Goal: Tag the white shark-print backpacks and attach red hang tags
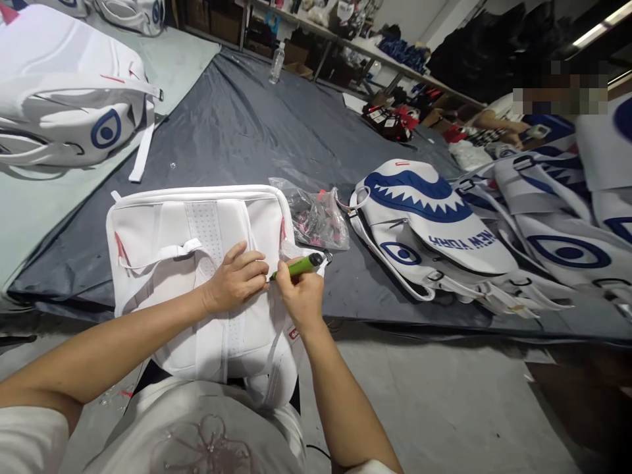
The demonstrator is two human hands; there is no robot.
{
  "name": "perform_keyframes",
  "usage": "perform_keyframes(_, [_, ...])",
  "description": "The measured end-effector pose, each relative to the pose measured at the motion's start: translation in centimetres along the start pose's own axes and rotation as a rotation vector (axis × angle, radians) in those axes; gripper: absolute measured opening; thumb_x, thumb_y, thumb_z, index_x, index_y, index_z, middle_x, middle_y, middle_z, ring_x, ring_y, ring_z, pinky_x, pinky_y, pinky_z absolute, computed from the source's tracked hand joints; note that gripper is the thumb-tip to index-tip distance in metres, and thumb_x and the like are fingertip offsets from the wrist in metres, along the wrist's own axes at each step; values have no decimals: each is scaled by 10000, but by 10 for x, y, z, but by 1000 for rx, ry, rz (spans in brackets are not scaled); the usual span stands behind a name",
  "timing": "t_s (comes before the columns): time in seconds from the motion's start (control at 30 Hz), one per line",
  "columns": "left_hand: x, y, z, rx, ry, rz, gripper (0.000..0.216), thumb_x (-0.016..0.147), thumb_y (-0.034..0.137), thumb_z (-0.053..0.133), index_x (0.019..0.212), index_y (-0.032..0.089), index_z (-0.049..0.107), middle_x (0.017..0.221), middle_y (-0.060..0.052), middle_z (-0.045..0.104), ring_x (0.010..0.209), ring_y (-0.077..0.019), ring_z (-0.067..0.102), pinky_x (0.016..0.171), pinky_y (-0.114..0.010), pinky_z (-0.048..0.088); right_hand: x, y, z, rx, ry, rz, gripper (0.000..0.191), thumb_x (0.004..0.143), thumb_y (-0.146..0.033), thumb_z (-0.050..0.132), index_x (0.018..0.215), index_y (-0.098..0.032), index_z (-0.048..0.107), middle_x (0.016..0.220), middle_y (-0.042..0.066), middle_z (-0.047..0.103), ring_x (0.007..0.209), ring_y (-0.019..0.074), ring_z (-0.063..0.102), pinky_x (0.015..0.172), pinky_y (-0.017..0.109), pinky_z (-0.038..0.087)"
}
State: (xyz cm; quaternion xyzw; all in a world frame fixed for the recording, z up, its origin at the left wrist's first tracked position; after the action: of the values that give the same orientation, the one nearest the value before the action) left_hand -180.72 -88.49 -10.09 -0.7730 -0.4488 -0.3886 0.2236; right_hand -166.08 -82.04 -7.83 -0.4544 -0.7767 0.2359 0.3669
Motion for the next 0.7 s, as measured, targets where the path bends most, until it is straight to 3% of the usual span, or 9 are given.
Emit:
perform_keyframes(0.1, [0, -1, 1, -2, 18, 1, 200, 934, 249, 590, 740, 207, 571, 886, 14, 700, 1072, -167, 606, 1216, -420, 226, 4, 0, -3, -99, -13, -80, 334, 864, -442, 543, 661, -182, 591, 503, 0, 557, 456, 132, 518, 507, 251, 379])
perform_keyframes(0.4, [-3, -3, 4, -9, 13, -5, 212, 947, 277, 568, 746, 212, 579, 905, 10, 703, 1079, -174, 609, 1219, -438, 240, 6, 0, -3, -74, -25, -107, 320, 885, -439, 532, 706, -187, 613, 554, 5, 603, 470, 130, 539, 520, 248, 423])
perform_keyframes(0.57, [-3, -3, 6, -3, -3, -9, 194, 941, 211, 547, 751, 217, 587, 917, 8, 705, 1102, -169, 605, 1223, -432, 243, 9, -5, 0, -52, -98, -179, 301, 899, -409, 532, 704, -191, 603, 561, -8, 598, 463, 119, 528, 522, 244, 426])
perform_keyframes(0.7, [-3, -3, 6, -12, 6, -2, 205, 951, 249, 557, 754, 203, 586, 917, 4, 705, 1087, -181, 602, 1223, -434, 243, 11, -4, -3, -92, -29, -176, 298, 884, -403, 548, 686, -187, 600, 543, -4, 589, 463, 128, 531, 511, 248, 422])
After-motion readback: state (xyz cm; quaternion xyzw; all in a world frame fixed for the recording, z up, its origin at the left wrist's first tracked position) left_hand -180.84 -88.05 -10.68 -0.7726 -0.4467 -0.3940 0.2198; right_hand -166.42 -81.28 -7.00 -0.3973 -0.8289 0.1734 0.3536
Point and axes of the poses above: each hand's wrist, its own x-axis towards the middle knuckle, its own z-axis out of the palm, y = z × x, the point moved 3 cm from there along x, towards the middle knuckle
